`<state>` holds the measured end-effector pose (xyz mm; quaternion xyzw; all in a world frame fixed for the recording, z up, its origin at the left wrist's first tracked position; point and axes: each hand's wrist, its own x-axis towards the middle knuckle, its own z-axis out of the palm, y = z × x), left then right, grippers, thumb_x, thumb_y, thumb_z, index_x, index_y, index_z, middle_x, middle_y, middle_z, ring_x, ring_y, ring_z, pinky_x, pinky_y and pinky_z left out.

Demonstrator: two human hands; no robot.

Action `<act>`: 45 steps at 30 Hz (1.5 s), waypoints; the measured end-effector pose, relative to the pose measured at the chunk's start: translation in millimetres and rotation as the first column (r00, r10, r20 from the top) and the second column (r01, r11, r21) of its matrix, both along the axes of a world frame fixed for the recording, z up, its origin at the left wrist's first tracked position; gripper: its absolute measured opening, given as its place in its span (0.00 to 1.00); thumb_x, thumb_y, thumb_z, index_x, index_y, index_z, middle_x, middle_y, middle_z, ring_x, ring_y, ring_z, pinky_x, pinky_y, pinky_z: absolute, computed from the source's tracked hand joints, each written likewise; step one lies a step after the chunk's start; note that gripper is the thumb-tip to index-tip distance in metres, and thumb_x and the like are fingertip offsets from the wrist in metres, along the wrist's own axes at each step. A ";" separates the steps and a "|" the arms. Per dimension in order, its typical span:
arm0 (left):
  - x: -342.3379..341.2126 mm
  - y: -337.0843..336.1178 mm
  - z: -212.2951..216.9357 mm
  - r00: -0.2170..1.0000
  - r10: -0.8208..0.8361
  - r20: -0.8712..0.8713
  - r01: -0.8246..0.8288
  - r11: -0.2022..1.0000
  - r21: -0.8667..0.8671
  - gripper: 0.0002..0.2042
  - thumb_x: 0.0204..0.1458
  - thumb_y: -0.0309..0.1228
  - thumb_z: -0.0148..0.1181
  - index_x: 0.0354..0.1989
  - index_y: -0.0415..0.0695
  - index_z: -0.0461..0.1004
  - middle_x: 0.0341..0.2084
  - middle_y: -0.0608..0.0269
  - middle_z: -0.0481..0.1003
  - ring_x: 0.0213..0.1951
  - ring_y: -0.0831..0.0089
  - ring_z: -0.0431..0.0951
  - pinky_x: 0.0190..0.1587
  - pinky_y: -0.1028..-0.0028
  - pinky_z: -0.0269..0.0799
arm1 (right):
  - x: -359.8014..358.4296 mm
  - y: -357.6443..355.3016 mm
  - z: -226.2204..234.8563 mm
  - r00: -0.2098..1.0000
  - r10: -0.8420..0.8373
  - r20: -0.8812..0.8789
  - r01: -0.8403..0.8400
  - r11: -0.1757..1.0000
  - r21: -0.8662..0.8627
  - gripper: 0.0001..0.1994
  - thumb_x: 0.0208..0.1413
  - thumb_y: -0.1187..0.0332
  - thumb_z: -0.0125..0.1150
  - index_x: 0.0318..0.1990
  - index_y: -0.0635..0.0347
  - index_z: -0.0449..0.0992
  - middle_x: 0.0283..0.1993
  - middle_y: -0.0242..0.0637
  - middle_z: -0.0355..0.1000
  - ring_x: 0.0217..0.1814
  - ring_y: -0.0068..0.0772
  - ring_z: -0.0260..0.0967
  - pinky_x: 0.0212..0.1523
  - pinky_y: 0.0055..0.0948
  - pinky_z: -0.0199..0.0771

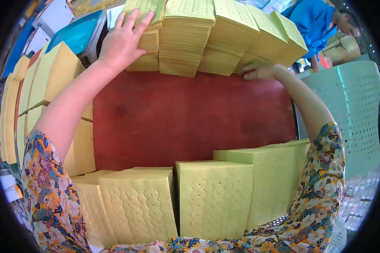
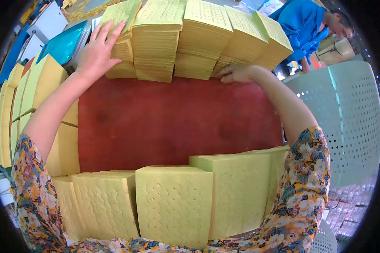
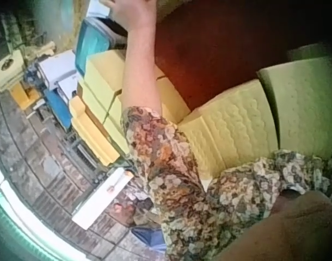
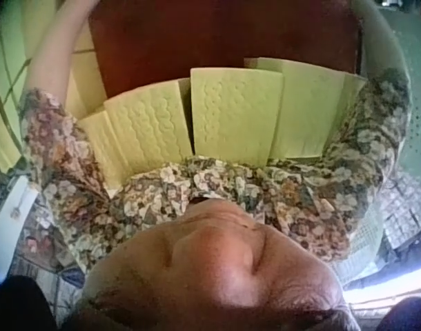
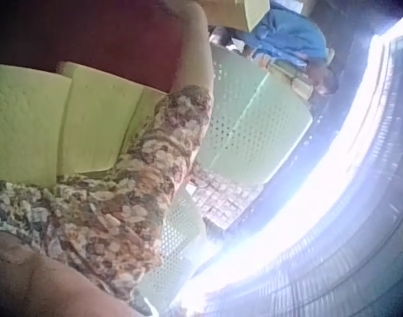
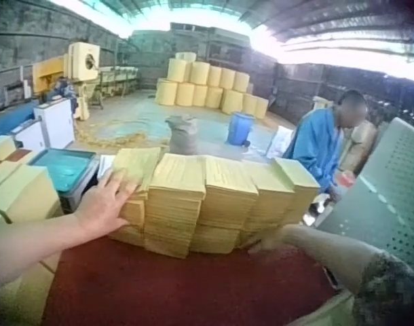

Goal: Weighing batches of yellow textured paper sheets on an electronic scale and stacking them on a long counter layout for further processing.

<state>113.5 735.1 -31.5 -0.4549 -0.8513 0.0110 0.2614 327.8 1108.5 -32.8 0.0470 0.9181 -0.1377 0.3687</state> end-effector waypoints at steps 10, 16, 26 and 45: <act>-2.4 -2.2 6.2 0.998 -0.034 -0.045 0.036 0.999 0.033 0.54 0.36 0.38 0.77 0.72 0.60 0.45 0.65 0.54 0.57 0.66 0.50 0.58 0.59 0.62 0.72 | -15.6 -54.0 2.0 0.999 0.050 0.000 -0.050 0.998 -0.042 0.25 0.61 0.50 0.52 0.64 0.46 0.69 0.68 0.42 0.63 0.71 0.44 0.56 0.71 0.40 0.51; 10.1 13.1 14.2 0.998 0.016 0.054 -0.014 0.999 -0.040 0.56 0.34 0.39 0.78 0.72 0.57 0.45 0.65 0.50 0.55 0.66 0.48 0.56 0.59 0.62 0.72 | -21.1 -41.2 -6.2 0.996 -0.005 -0.089 0.000 0.999 -0.052 0.24 0.63 0.50 0.50 0.64 0.45 0.69 0.68 0.38 0.63 0.72 0.41 0.55 0.71 0.37 0.51; 1.2 35.2 23.6 0.998 0.008 0.067 -0.007 1.000 -0.015 0.56 0.34 0.39 0.78 0.72 0.59 0.45 0.64 0.49 0.56 0.65 0.47 0.57 0.59 0.60 0.71 | -31.1 -18.6 -1.7 0.981 -0.035 -0.189 0.031 0.999 -0.023 0.23 0.62 0.48 0.50 0.61 0.42 0.72 0.65 0.38 0.67 0.69 0.42 0.59 0.69 0.36 0.55; -24.0 -32.6 -10.7 -0.166 -0.529 0.832 -0.727 0.636 0.259 0.49 0.50 0.71 0.45 0.74 0.53 0.40 0.72 0.49 0.43 0.71 0.48 0.48 0.65 0.36 0.43 | 64.3 129.1 -3.2 0.974 -0.103 0.203 -0.033 0.817 0.576 0.28 0.49 0.53 0.62 0.59 0.48 0.73 0.56 0.45 0.73 0.58 0.47 0.70 0.58 0.41 0.69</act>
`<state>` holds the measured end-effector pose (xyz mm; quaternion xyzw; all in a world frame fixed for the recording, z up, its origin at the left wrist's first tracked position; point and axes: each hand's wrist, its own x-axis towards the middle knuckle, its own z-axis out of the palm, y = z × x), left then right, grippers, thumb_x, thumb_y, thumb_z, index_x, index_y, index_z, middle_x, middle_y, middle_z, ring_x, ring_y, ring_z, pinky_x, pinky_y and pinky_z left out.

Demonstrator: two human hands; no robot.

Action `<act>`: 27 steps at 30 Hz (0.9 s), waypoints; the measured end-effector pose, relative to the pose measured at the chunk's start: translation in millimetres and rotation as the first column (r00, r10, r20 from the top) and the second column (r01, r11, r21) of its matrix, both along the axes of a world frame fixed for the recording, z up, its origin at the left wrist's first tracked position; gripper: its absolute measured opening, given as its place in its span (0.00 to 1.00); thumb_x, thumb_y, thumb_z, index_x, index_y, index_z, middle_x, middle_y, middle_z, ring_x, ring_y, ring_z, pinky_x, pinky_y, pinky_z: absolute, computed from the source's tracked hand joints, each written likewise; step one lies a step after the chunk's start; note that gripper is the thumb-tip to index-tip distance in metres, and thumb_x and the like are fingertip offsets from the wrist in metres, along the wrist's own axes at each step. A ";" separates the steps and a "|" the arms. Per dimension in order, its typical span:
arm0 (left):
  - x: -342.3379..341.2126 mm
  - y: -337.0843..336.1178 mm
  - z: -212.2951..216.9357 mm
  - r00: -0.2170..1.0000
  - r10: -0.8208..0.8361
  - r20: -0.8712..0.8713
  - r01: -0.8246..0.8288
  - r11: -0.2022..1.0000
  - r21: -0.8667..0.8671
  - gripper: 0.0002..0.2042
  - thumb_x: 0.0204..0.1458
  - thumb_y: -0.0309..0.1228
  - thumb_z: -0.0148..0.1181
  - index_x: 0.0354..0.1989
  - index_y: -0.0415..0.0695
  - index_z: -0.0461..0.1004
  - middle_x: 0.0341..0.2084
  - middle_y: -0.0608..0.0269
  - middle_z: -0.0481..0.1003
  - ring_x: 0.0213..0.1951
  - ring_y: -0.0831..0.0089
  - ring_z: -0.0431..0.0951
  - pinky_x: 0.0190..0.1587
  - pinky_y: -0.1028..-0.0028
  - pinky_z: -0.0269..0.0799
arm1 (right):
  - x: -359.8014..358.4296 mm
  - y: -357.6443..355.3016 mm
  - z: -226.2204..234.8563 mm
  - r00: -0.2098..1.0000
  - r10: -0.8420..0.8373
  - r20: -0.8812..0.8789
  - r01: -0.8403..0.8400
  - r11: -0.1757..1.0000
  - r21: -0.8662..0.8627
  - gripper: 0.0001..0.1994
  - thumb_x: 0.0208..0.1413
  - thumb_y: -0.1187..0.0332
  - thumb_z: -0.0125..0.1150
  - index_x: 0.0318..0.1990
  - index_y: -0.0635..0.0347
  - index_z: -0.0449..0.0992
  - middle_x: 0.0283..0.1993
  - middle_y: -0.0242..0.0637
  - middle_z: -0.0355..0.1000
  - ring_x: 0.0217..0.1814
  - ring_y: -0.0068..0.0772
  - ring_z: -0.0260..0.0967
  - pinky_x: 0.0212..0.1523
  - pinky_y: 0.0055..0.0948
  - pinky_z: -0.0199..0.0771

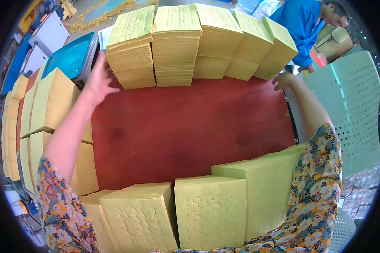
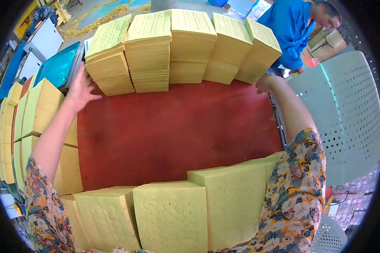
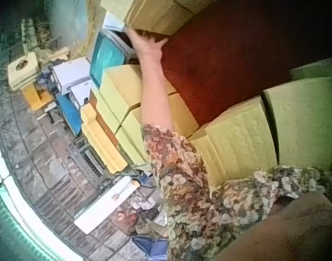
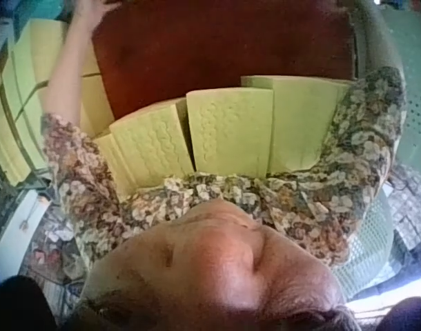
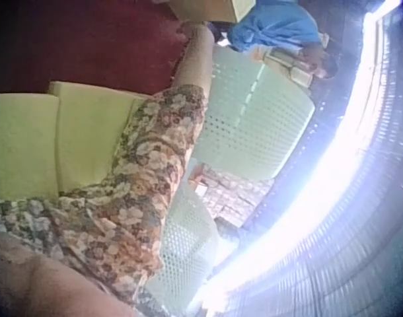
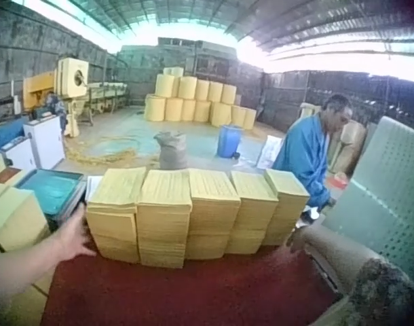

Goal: Weighing batches of yellow textured paper sheets on an electronic scale and stacking them on a long counter layout for further processing.

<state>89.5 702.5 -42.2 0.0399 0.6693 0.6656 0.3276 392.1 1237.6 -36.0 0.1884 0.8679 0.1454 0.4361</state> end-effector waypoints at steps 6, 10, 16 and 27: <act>13.0 16.7 -0.3 0.981 -0.126 0.150 0.094 0.974 0.207 0.51 0.50 0.75 0.35 0.73 0.48 0.44 0.72 0.50 0.46 0.71 0.45 0.45 0.66 0.35 0.41 | 4.4 -0.7 -1.4 0.938 -0.222 -0.265 0.209 0.975 -0.078 0.30 0.48 0.58 0.61 0.63 0.45 0.70 0.60 0.45 0.70 0.62 0.44 0.68 0.58 0.37 0.70; 17.3 25.2 -6.8 0.985 -0.106 0.137 0.074 0.973 0.221 0.51 0.51 0.74 0.34 0.73 0.44 0.44 0.72 0.50 0.47 0.71 0.46 0.47 0.67 0.38 0.41 | 18.7 15.9 -7.5 0.931 -0.161 -0.327 0.167 0.986 -0.010 0.30 0.50 0.59 0.61 0.63 0.49 0.68 0.64 0.45 0.66 0.66 0.47 0.63 0.63 0.39 0.65; 12.9 35.8 3.1 0.990 -0.104 0.095 0.079 0.968 0.237 0.50 0.52 0.74 0.35 0.73 0.43 0.45 0.71 0.48 0.49 0.70 0.47 0.50 0.66 0.38 0.44 | 11.1 7.2 -1.0 0.938 -0.106 -0.331 0.107 0.994 -0.015 0.32 0.51 0.58 0.59 0.66 0.51 0.64 0.68 0.47 0.60 0.68 0.48 0.59 0.66 0.39 0.62; 3.1 27.3 48.0 0.984 -0.167 -0.059 0.154 0.971 -0.181 0.52 0.54 0.69 0.43 0.73 0.41 0.34 0.72 0.43 0.39 0.72 0.48 0.42 0.65 0.37 0.47 | 20.4 31.1 30.1 0.954 -0.021 -0.300 -0.009 0.995 -0.096 0.23 0.52 0.56 0.60 0.54 0.55 0.76 0.52 0.45 0.75 0.54 0.47 0.72 0.54 0.42 0.71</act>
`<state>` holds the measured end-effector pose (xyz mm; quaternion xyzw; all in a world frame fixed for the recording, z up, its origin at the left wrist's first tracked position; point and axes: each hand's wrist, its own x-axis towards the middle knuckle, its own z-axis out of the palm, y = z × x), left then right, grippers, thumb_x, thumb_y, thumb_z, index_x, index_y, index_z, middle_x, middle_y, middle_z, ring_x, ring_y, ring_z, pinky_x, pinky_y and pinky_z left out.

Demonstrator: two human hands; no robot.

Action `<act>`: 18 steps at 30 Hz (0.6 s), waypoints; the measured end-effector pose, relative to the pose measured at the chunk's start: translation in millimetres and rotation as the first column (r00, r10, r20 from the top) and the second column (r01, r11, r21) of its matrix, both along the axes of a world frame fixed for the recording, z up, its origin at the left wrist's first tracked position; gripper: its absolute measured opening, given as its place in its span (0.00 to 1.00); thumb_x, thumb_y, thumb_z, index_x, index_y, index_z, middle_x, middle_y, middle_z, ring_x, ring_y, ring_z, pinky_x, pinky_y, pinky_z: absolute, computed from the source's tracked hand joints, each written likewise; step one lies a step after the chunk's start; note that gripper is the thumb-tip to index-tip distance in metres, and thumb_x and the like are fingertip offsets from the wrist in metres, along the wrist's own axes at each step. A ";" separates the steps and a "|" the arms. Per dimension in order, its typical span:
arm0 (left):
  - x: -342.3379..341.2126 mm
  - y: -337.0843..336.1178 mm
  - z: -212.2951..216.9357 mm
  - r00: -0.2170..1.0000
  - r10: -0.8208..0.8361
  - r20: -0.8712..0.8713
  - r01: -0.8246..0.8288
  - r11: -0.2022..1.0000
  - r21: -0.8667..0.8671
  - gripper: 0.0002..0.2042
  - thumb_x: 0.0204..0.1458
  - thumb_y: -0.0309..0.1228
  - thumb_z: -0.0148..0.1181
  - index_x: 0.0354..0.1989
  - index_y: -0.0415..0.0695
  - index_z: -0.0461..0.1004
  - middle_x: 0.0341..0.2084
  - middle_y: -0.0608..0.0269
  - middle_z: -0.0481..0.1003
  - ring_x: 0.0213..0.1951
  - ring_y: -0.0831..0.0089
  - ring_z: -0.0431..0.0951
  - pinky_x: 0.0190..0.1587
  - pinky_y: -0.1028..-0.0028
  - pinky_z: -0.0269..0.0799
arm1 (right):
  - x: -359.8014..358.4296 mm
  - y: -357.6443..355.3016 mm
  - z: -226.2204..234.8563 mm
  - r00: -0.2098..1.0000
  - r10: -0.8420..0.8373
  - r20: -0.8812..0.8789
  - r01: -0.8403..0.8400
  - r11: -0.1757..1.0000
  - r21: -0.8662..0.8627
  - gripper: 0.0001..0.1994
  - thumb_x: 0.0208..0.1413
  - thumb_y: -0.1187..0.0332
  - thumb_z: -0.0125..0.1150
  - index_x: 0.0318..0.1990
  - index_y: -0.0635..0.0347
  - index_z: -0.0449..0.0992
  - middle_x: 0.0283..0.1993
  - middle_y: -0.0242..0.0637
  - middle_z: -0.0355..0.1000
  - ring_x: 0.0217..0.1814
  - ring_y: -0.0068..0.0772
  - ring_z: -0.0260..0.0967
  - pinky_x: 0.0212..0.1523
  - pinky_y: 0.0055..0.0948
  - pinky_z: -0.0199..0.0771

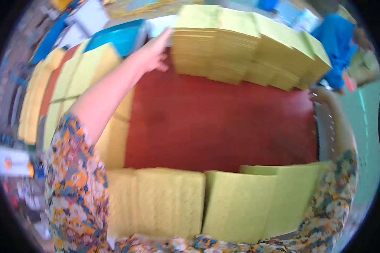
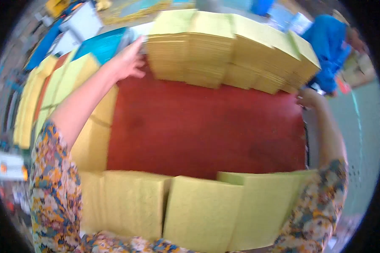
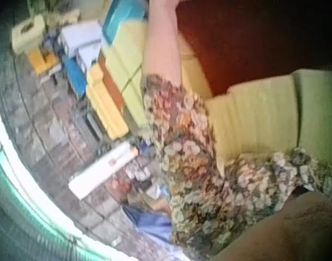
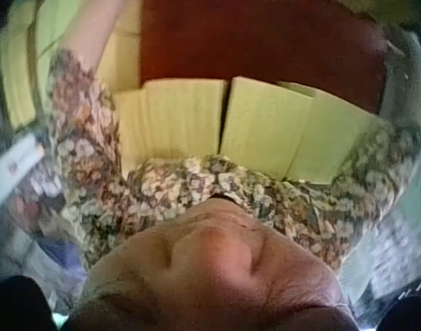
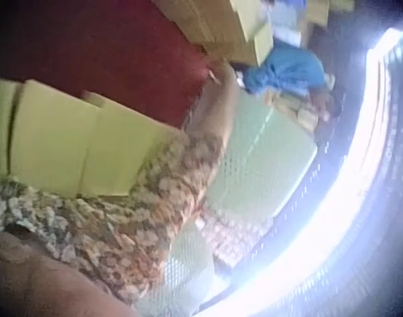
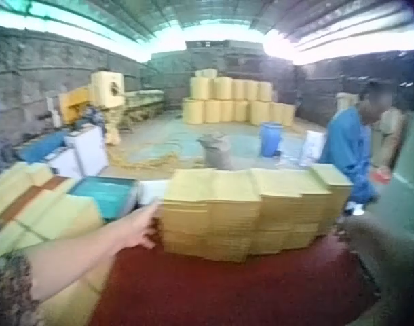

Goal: Weighing batches of yellow textured paper sheets on an electronic scale and stacking them on a long counter layout for further processing.

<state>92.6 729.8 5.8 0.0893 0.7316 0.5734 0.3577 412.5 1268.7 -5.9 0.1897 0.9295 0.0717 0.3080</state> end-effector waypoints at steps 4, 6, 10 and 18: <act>27.2 -51.5 109.0 0.960 -0.033 -0.280 0.029 0.999 -0.020 0.50 0.55 0.68 0.43 0.72 0.37 0.39 0.69 0.41 0.51 0.68 0.51 0.57 0.63 0.52 0.62 | -27.1 -51.2 35.0 0.926 0.053 -0.375 -0.079 0.995 -0.055 0.19 0.48 0.63 0.61 0.47 0.63 0.79 0.46 0.51 0.77 0.50 0.50 0.75 0.53 0.40 0.72; 75.3 -82.9 162.5 0.908 -0.067 -0.414 0.075 0.997 0.003 0.45 0.59 0.63 0.41 0.70 0.35 0.44 0.63 0.40 0.58 0.61 0.53 0.65 0.58 0.57 0.67 | -36.5 -92.3 37.3 0.886 0.082 -0.457 -0.179 0.969 -0.173 0.18 0.48 0.66 0.60 0.46 0.64 0.79 0.46 0.51 0.77 0.50 0.51 0.74 0.53 0.40 0.72; 140.8 -123.0 192.5 0.798 -0.122 -0.590 0.193 0.979 0.060 0.37 0.65 0.56 0.37 0.68 0.32 0.50 0.54 0.38 0.69 0.51 0.57 0.76 0.50 0.65 0.76 | -51.2 -210.4 78.5 0.837 0.266 -0.478 -0.386 0.906 -0.172 0.17 0.47 0.73 0.60 0.47 0.66 0.77 0.48 0.51 0.75 0.54 0.52 0.71 0.57 0.41 0.69; 233.6 -266.2 129.0 0.702 -0.569 -0.428 0.560 0.813 -0.162 0.31 0.57 0.50 0.58 0.58 0.34 0.69 0.52 0.50 0.75 0.53 0.62 0.76 0.54 0.66 0.71 | 5.2 -360.9 131.8 0.633 0.473 -0.613 -0.616 0.787 -0.028 0.18 0.48 0.74 0.63 0.50 0.65 0.76 0.57 0.48 0.70 0.61 0.50 0.66 0.62 0.41 0.65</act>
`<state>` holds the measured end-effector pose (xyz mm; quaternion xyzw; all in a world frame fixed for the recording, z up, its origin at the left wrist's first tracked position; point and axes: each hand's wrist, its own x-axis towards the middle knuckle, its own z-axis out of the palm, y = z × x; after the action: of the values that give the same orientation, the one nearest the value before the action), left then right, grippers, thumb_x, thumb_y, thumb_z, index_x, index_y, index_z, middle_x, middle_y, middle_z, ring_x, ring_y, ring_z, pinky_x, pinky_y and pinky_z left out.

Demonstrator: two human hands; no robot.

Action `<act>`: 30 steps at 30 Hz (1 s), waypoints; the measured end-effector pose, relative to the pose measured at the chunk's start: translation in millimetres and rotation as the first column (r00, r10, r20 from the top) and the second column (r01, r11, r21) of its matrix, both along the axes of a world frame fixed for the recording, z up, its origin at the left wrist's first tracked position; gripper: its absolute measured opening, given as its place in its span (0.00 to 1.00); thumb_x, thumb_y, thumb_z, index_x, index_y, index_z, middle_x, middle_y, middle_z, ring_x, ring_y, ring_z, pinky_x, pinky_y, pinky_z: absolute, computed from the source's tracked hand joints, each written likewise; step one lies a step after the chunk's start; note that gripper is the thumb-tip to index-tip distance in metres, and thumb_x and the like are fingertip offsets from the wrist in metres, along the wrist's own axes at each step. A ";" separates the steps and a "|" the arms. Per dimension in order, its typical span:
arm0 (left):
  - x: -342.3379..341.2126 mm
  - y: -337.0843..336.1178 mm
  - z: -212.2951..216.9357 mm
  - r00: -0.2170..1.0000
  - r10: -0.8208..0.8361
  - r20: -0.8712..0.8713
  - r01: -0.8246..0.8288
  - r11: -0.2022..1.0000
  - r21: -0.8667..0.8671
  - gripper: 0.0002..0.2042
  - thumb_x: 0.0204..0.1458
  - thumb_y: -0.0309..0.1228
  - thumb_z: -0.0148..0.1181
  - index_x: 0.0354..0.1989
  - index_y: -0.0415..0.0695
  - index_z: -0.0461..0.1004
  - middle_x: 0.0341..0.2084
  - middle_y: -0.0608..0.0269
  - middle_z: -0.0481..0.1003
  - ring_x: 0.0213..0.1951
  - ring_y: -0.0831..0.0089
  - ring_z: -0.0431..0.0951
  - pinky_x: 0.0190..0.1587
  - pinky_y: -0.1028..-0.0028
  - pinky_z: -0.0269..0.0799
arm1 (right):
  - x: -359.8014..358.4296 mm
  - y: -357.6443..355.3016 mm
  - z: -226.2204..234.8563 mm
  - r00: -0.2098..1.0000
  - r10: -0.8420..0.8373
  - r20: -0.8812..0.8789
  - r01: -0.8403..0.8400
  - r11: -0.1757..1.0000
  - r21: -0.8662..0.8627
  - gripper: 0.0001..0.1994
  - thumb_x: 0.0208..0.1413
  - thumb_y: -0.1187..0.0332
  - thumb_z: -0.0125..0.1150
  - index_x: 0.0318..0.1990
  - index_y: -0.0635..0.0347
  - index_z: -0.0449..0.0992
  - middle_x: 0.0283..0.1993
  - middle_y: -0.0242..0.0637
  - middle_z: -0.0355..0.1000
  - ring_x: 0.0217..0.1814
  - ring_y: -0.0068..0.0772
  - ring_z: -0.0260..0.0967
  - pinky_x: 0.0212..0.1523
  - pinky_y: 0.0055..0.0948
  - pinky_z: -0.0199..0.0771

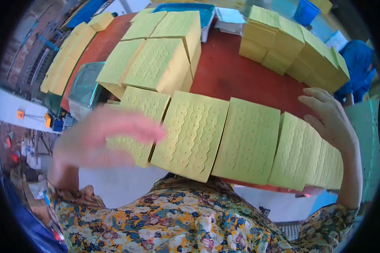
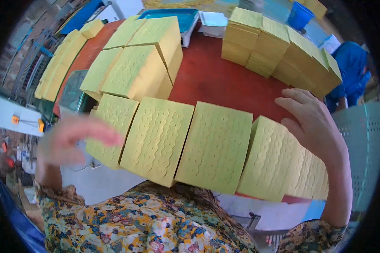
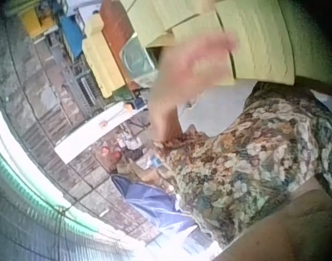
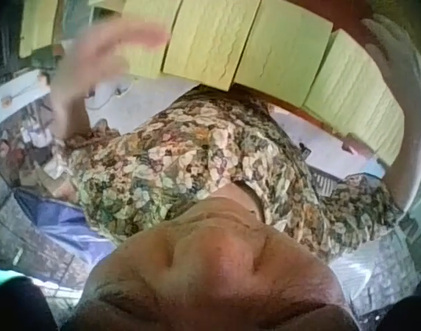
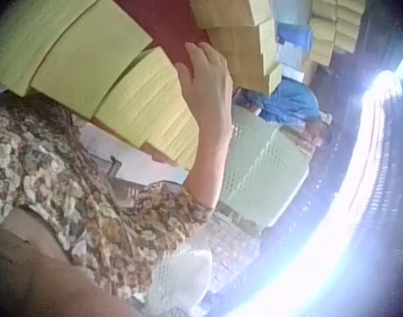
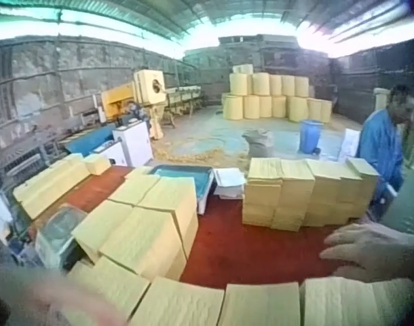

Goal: Weighing batches of yellow textured paper sheets on an electronic scale and stacking them on a long counter layout for further processing.

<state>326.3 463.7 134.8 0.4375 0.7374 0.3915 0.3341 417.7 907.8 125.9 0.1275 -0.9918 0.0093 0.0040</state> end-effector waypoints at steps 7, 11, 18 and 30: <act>49.5 18.3 -91.6 0.972 -0.052 0.230 0.074 0.993 -0.090 0.21 0.58 0.33 0.56 0.58 0.35 0.69 0.56 0.47 0.71 0.57 0.59 0.73 0.59 0.67 0.67 | 24.1 78.9 -7.0 0.959 -0.170 -0.226 0.184 0.982 0.042 0.17 0.53 0.74 0.60 0.51 0.63 0.75 0.59 0.45 0.71 0.59 0.41 0.70 0.60 0.37 0.67; 74.9 30.5 -172.3 0.807 0.285 0.517 -0.209 0.957 -0.202 0.24 0.61 0.27 0.49 0.67 0.37 0.59 0.65 0.51 0.62 0.64 0.62 0.65 0.65 0.65 0.59 | 23.5 120.1 -23.8 0.943 -0.284 -0.177 0.241 0.943 -0.229 0.16 0.57 0.71 0.58 0.53 0.62 0.76 0.58 0.41 0.72 0.56 0.32 0.71 0.59 0.31 0.67; 89.3 64.5 -251.7 0.778 0.097 0.621 -0.075 0.995 -0.062 0.32 0.66 0.34 0.47 0.73 0.41 0.40 0.72 0.54 0.45 0.73 0.63 0.46 0.70 0.65 0.47 | 68.2 82.4 -19.6 0.863 -0.437 -0.254 0.340 0.873 -0.349 0.13 0.60 0.70 0.57 0.51 0.62 0.77 0.51 0.36 0.77 0.51 0.28 0.73 0.55 0.29 0.70; 109.8 73.3 -304.9 0.793 0.288 0.537 -0.346 0.938 0.008 0.42 0.59 0.32 0.59 0.73 0.42 0.34 0.72 0.45 0.43 0.70 0.51 0.50 0.66 0.54 0.56 | 7.2 -80.9 -49.4 0.914 0.275 -0.299 -0.344 0.916 -0.208 0.25 0.41 0.66 0.70 0.51 0.55 0.76 0.59 0.43 0.69 0.62 0.50 0.65 0.59 0.45 0.67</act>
<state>436.1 537.0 -170.1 0.1999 0.6578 0.5855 0.4296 424.9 826.9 76.5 0.2826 -0.9396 0.1210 0.1506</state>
